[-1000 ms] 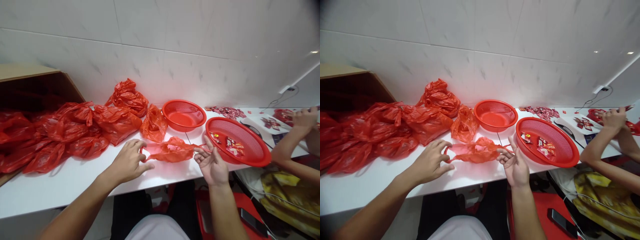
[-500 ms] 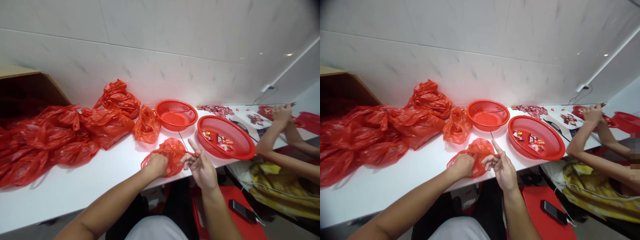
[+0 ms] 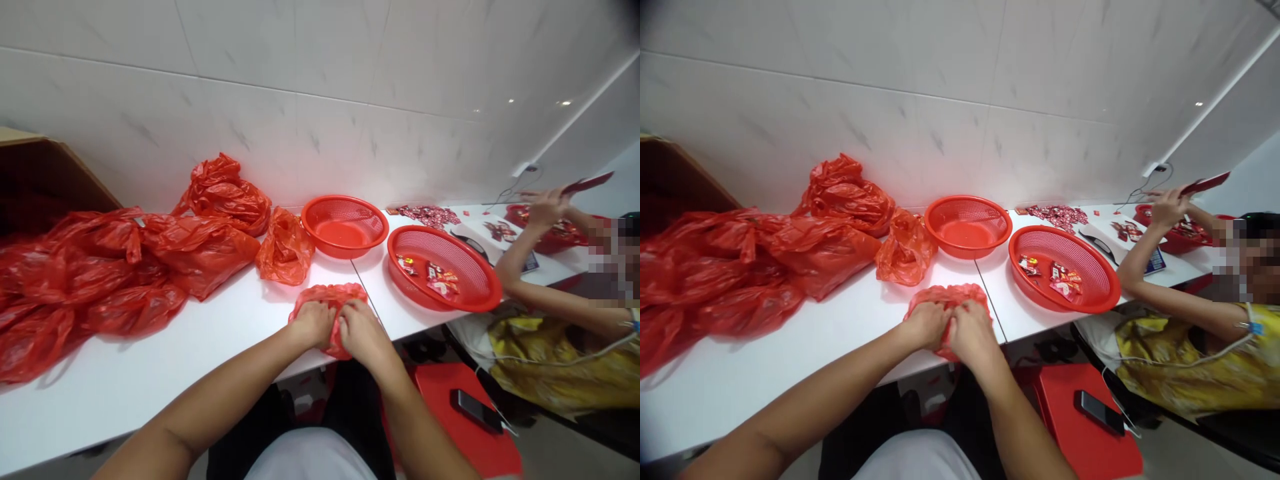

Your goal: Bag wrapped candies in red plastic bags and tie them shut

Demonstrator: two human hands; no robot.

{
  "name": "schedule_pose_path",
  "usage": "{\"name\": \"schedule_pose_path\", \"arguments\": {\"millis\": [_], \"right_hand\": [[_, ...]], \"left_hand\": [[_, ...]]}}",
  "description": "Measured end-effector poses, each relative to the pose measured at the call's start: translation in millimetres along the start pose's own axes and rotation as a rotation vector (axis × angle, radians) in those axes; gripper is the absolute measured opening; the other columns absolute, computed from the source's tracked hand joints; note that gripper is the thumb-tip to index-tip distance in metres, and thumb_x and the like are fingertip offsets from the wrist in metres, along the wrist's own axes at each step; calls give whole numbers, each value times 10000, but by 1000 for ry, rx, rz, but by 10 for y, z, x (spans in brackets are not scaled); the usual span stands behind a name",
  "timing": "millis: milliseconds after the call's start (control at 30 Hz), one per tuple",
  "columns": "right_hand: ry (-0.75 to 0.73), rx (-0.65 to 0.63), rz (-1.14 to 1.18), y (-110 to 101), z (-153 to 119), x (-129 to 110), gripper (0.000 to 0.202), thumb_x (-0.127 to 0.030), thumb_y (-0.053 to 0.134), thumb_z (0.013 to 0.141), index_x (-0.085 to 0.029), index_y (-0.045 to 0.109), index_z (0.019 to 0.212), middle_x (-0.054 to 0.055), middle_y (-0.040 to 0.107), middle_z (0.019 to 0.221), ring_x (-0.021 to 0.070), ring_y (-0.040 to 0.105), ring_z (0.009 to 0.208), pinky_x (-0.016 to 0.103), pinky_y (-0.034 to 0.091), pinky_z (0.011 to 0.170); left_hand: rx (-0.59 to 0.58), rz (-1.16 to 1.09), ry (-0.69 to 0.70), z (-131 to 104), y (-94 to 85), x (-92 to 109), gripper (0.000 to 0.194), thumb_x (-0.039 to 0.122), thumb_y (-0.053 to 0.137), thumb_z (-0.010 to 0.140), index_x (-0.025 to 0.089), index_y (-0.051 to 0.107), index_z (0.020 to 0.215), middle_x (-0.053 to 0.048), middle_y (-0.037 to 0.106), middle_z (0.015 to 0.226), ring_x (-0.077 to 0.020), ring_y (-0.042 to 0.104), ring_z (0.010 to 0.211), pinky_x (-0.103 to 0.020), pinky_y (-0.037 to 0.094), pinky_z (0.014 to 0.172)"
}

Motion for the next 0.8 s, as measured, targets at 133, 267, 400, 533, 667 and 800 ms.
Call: {"name": "schedule_pose_path", "arguments": {"millis": [133, 267, 400, 533, 667, 800], "right_hand": [[147, -108, -124, 1, 297, 666, 585, -285, 791, 819, -175, 660, 1379, 229, 529, 1525, 414, 552, 1358, 579, 464, 1109], [22, -262, -52, -96, 366, 874, 807, -173, 929, 579, -238, 702, 1350, 137, 636, 1460, 331, 663, 1244, 443, 518, 1079], [-145, -313, 285, -683, 590, 1041, 349, -390, 799, 830, -210, 769, 1127, 74, 797, 1022, 239, 749, 892, 393, 604, 840], [-16, 233, 188, -1610, 1049, 1680, 302, -405, 634, 944, -147, 729, 1069, 111, 768, 1061, 202, 711, 941, 384, 555, 899], [67, 123, 46, -1477, 1288, 2193, 524, -293, 814, 775, -128, 721, 1263, 232, 610, 1482, 361, 577, 1363, 484, 446, 1117], [65, -13, -150, -898, 1232, 2444, 599, -309, 743, 842, -131, 663, 1408, 255, 384, 1677, 442, 282, 1590, 576, 302, 1221]], "left_hand": [[-32, 20, 99, -318, -53, -77, 675, 206, 788, 767, 121, 630, 1417, -258, 639, 1440, -423, 708, 1189, -493, 570, 995], [72, -23, 233, -550, -126, -168, 521, 169, 764, 843, 212, 672, 1354, -167, 653, 1448, -348, 713, 1203, -442, 575, 1014], [107, -29, 203, -639, -78, -320, 568, 237, 801, 860, 200, 650, 1407, -152, 676, 1428, -374, 667, 1280, -508, 554, 1080], [146, -111, 139, -730, 60, -401, 549, 293, 705, 945, 169, 618, 1473, -163, 607, 1531, -371, 582, 1408, -537, 495, 1178], [204, -198, 37, -850, 220, -378, 550, 299, 598, 1016, 190, 544, 1552, -141, 551, 1594, -333, 550, 1453, -534, 473, 1211], [185, -222, -31, -905, 281, -335, 565, 345, 588, 1028, 179, 531, 1566, -143, 536, 1607, -334, 536, 1469, -534, 466, 1221]]}}
Point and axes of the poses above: each hand's wrist, its own z-axis towards the middle knuckle, its own y-axis out of the palm, x = y × z, the point moved 4 cm from there along z, towards the middle knuckle
